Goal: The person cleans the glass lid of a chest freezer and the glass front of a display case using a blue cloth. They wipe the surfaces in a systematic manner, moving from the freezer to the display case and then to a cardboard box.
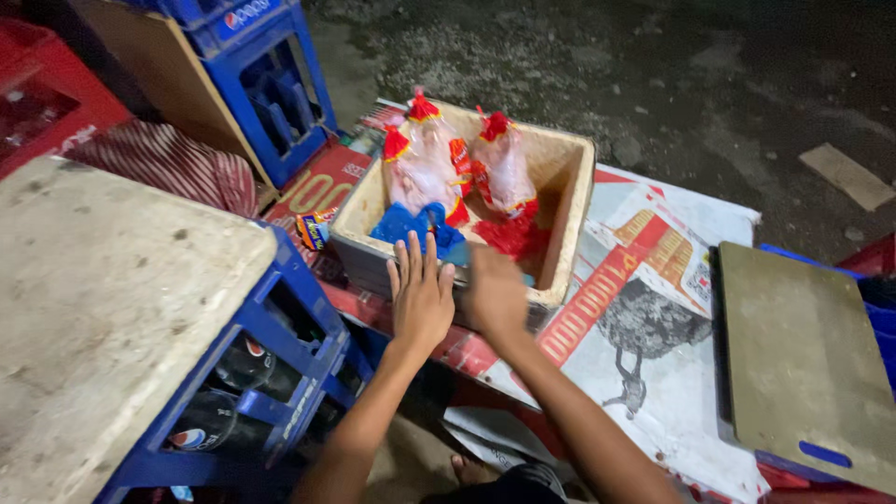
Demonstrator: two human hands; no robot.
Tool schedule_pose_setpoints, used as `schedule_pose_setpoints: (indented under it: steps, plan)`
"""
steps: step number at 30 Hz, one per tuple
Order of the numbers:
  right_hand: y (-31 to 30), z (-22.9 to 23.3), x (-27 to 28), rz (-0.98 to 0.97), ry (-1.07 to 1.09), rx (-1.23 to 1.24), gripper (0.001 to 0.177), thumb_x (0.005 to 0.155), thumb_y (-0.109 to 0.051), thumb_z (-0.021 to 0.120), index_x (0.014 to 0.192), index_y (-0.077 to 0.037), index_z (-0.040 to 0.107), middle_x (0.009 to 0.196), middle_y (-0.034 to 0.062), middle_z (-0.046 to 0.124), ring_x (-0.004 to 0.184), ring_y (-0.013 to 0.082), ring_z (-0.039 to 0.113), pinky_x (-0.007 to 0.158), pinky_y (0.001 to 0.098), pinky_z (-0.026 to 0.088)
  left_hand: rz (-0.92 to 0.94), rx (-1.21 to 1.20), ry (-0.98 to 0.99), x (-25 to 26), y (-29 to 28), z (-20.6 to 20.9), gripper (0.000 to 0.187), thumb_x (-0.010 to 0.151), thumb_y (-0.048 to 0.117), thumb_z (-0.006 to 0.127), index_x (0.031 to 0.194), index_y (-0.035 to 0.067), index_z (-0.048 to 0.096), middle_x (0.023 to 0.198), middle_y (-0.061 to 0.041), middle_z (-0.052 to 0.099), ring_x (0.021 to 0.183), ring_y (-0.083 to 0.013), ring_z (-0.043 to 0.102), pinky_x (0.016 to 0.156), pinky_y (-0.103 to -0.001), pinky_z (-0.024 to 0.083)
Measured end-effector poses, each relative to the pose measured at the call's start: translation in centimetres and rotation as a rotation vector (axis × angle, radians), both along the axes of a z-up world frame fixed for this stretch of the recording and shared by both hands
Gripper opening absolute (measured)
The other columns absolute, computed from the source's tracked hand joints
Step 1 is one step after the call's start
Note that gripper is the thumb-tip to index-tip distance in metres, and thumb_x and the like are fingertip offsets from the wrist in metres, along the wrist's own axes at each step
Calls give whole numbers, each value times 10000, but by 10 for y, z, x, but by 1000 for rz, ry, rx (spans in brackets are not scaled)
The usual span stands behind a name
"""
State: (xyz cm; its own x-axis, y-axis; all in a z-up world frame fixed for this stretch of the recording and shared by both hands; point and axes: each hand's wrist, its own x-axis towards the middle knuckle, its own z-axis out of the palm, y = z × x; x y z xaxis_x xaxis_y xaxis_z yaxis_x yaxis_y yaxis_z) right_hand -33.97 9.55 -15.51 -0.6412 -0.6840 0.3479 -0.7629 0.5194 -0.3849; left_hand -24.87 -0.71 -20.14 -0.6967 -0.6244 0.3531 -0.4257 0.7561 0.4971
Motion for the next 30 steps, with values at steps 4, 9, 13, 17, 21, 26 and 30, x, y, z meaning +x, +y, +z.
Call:
schedule_pose_setpoints:
  steps: [4,9,13,17,21,26,30]
  plan:
    - [8,-8,4,216,218,-225,473,852,-128,638,1307,-3,599,1224,194,668,1018,368,641,895,465,523,-13,-44,-10,-1,3,-3,580,1092,327,441,1573,20,340,1698,-222,224,1580,-428,164,1251,-601,134]
    - [81,-4,-22,253,211,-166,509,782,-62,615,1290,-23,625,1254,174,662,1089,370,638,943,458,509,-60,-62,-32,11,3,2,607,1060,295,450,1594,32,332,1694,-219,204,1565,-422,166,1224,-620,132]
    - [116,-14,-59,69,147,-244,444,829,2,607,1270,-47,625,1274,185,656,1180,408,628,1003,472,509,-74,-49,26,6,5,3,636,1047,300,478,1588,1,326,1683,-259,184,1559,-459,146,1218,-625,121]
    - [133,-26,-59,-246,-225,-259,397,903,15,568,1285,-76,632,1240,208,661,1148,438,646,964,469,525,-128,-37,29,-8,30,8,639,1054,306,493,1569,-33,326,1666,-284,180,1541,-502,136,1226,-612,126]
    - [175,-72,-10,-195,-93,-185,568,783,29,618,1346,-46,594,1353,247,590,1256,468,570,1059,477,464,-362,55,71,-14,80,12,627,1053,268,478,1569,-50,320,1671,-270,198,1565,-480,159,1253,-595,130]
    - [259,-146,44,-60,-100,181,713,623,-52,617,1332,-119,609,1444,204,557,1337,438,470,1055,476,391,-602,38,111,-3,123,9,618,1038,192,449,1587,-49,298,1676,-303,186,1560,-485,162,1259,-554,173]
    - [312,-161,2,-81,-113,41,521,872,-14,549,1382,-111,600,1457,198,573,1366,391,533,1144,442,420,-648,52,111,4,127,8,621,1027,173,451,1589,-36,286,1675,-281,202,1561,-460,175,1245,-542,206]
